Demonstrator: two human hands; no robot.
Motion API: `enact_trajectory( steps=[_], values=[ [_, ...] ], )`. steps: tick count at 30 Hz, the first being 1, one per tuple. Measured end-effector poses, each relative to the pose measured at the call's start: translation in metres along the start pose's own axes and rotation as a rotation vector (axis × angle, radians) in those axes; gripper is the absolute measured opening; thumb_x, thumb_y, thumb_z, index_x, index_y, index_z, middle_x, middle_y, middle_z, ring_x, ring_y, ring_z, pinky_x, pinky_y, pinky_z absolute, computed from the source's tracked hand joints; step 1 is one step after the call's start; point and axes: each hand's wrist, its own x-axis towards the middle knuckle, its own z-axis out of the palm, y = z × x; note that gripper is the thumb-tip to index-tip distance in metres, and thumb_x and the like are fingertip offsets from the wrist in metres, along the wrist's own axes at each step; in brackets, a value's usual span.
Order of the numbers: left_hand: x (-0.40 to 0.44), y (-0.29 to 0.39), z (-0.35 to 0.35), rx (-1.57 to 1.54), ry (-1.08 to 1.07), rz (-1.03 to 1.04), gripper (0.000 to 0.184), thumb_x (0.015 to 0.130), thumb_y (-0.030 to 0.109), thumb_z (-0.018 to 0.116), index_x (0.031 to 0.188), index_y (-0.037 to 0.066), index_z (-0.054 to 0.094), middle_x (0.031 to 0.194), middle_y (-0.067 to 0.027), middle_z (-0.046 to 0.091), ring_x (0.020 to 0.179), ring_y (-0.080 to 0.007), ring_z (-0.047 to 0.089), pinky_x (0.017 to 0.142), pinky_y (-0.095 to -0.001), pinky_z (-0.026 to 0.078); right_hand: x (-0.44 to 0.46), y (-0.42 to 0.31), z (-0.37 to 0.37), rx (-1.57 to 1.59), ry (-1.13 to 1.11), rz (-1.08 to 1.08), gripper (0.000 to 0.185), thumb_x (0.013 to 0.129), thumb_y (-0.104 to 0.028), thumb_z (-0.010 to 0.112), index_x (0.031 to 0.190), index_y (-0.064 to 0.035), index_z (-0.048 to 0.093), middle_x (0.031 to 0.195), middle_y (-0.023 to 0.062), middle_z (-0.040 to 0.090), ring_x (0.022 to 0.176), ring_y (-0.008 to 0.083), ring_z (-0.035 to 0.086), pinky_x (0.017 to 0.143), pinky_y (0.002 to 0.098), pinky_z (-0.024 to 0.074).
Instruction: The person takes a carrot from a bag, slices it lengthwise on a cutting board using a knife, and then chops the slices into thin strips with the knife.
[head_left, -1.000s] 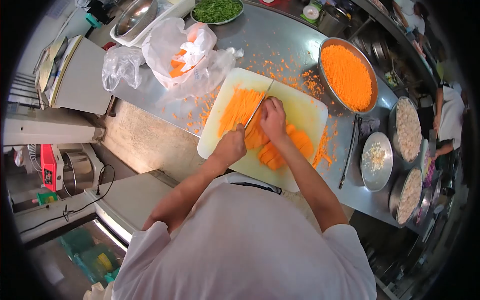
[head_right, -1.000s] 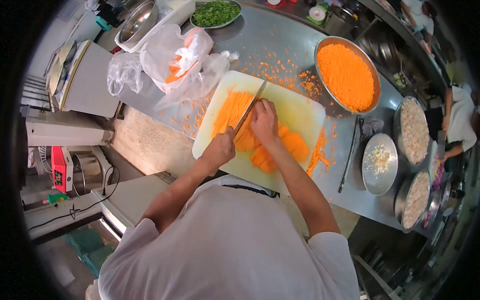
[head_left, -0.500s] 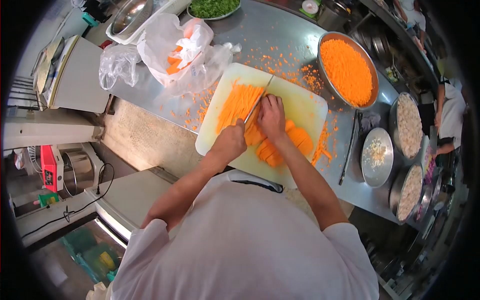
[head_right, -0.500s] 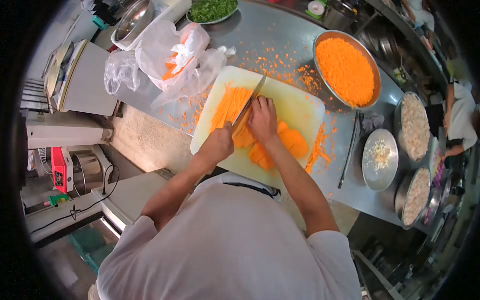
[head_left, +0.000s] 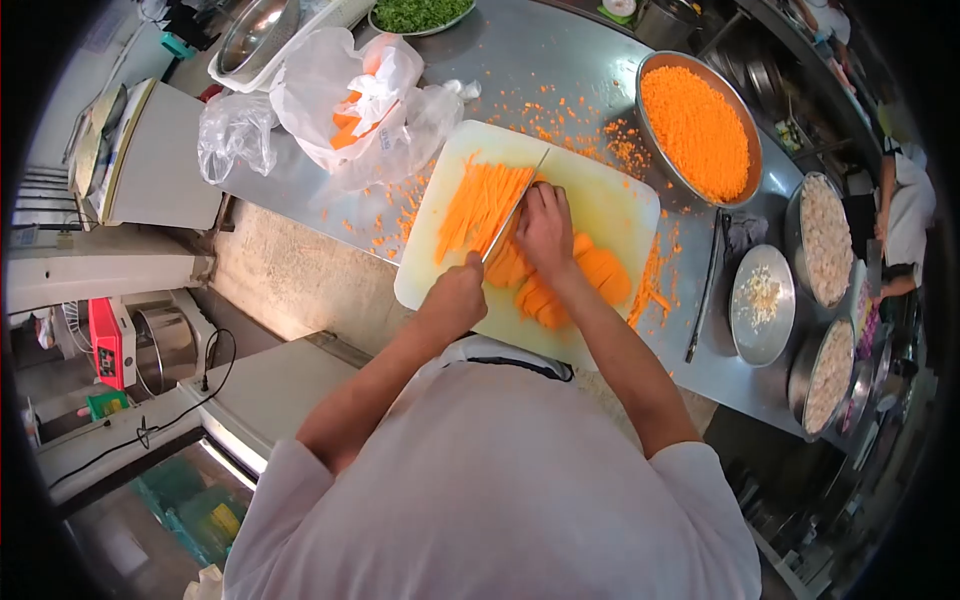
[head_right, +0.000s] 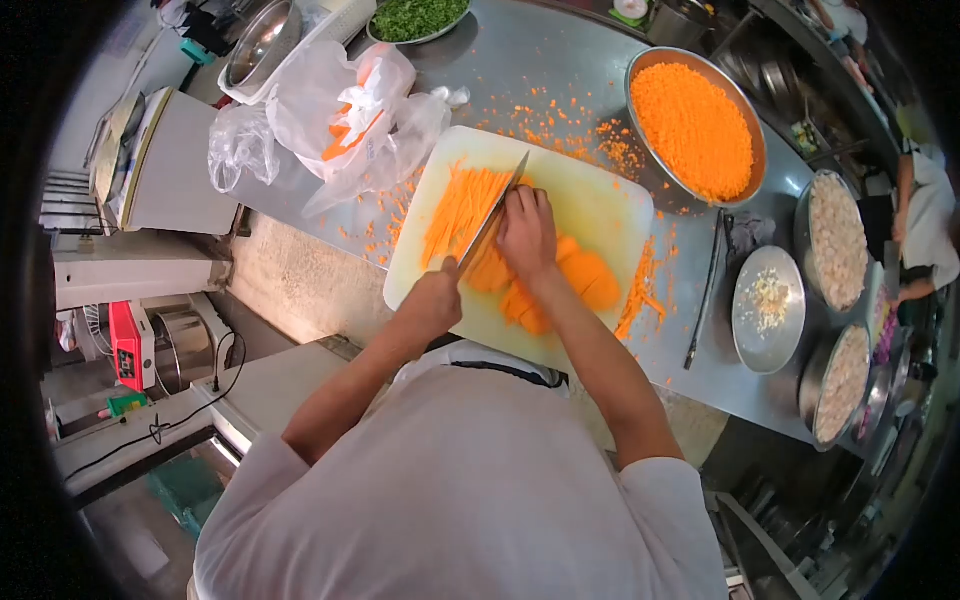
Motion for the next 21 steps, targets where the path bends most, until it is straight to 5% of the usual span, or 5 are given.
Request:
enact_trajectory(
  steps=[8,11,17,21],
  values=[
    [-0.002,0.025,-0.031,-0.002,-0.038,-0.049,0.018,0.077,-0.003,0.049,0.093,-0.011,0.045,0.067,-0.0329,0.058,0.068,-0.0491,0.061,0.061,-0.0527,0.049,0.001,-0.001,0.001,0.002,0.002,0.011,0.024,0.068,0.004,0.059,0.091,0.0019,0.054,0.097,0.0164,0.053,0.092,0.035,0.051,0.084,0.042,0.0453],
    [0.016,-0.01,0.02,0.042,0.008,-0.057,0.018,0.078,-0.002,0.049,0.094,-0.01,0.045,0.068,-0.0332,0.058,0.068,-0.0489,0.061,0.062,-0.0527,0.049,0.003,-0.002,-0.001,0.064,0.055,0.003,0.02,0.071,0.007,0.057,0.09,0.0022,0.055,0.095,0.0167,0.053,0.09,0.0359,0.05,0.081,0.0434,0.0449],
    [0.028,-0.007,0.011,-0.007,0.054,-0.015,0.018,0.078,-0.002,0.05,0.093,-0.011,0.045,0.069,-0.0329,0.058,0.067,-0.0484,0.061,0.062,-0.0529,0.05,0.001,0.007,-0.009,0.196,0.119,-0.02,0.016,0.072,0.008,0.055,0.086,0.0005,0.053,0.089,0.0154,0.052,0.085,0.0356,0.049,0.077,0.045,0.0435],
    [0.013,0.019,-0.018,-0.006,0.033,0.003,0.018,0.077,-0.003,0.05,0.093,-0.011,0.045,0.07,-0.0326,0.059,0.066,-0.0478,0.061,0.061,-0.0531,0.05,-0.002,0.006,-0.012,0.031,-0.058,0.031,0.021,0.072,0.004,0.058,0.092,-0.0003,0.055,0.094,0.0157,0.051,0.09,0.0349,0.049,0.08,0.0444,0.0429]
  ],
)
